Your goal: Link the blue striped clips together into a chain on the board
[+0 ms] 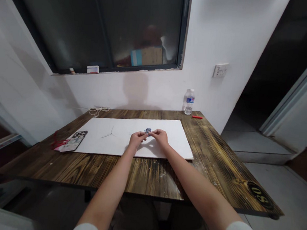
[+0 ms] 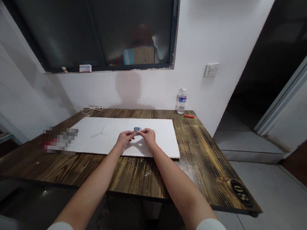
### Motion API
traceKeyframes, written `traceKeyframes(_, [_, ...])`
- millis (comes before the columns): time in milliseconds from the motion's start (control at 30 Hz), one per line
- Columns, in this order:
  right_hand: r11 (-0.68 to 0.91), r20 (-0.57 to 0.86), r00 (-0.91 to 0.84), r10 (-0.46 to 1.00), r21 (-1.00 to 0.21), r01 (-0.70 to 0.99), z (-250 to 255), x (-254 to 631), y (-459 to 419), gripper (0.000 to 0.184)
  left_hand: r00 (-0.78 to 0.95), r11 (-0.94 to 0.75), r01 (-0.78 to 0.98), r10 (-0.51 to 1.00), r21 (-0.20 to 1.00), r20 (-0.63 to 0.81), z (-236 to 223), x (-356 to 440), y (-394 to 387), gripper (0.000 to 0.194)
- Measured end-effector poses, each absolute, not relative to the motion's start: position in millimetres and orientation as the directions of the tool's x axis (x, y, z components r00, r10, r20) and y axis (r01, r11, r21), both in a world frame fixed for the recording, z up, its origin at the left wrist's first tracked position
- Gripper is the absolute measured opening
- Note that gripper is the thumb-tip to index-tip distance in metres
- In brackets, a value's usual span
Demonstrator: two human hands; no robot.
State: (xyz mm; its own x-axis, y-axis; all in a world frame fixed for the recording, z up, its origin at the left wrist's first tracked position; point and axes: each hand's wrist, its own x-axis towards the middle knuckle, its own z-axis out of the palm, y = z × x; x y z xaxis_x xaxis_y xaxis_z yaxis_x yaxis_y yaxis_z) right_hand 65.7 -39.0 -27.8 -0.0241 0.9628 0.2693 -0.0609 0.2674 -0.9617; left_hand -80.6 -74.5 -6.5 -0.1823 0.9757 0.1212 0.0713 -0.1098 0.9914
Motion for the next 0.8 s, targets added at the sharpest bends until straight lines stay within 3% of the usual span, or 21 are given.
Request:
traceKeyframes(200, [0.31,0.308,-0.058,0.95,-0.95,0.036,-24.9,69.3,-37.0,0.031,-0.249,-0.115,0.006,0.962,0.993,0.113,-9.1,-84.3,-70.4,0.041])
traceKeyframes(367, [0.321,0.366,0.073,0.928,-0.883,0.343,-20.2,91.8,-28.7,0.03,-0.374,-0.125,-0.069,0.923,0.99,0.091,-7.4,-89.5,-68.2,0.045])
traceKeyframes(533, [0.242,0.386,0.005,0.923,-0.587,0.772,-23.6,128.7,-21.9,0.037,-0.399,-0.132,-0.114,0.914,0.985,0.077,-5.1,-91.0,-69.1,0.046])
traceKeyframes(667, [0.285,0.299,-0.182,0.937,-0.352,0.892,-27.2,144.5,-21.9,0.04,-0.395,-0.133,-0.144,0.916,0.981,0.066,-3.9,-90.5,-70.1,0.045])
traceKeyframes(800, [0.31,0.232,-0.254,0.939,-0.249,0.918,-25.3,145.5,-23.7,0.039,-0.397,-0.131,-0.143,0.915,0.981,0.065,-4.2,-91.2,-69.9,0.043])
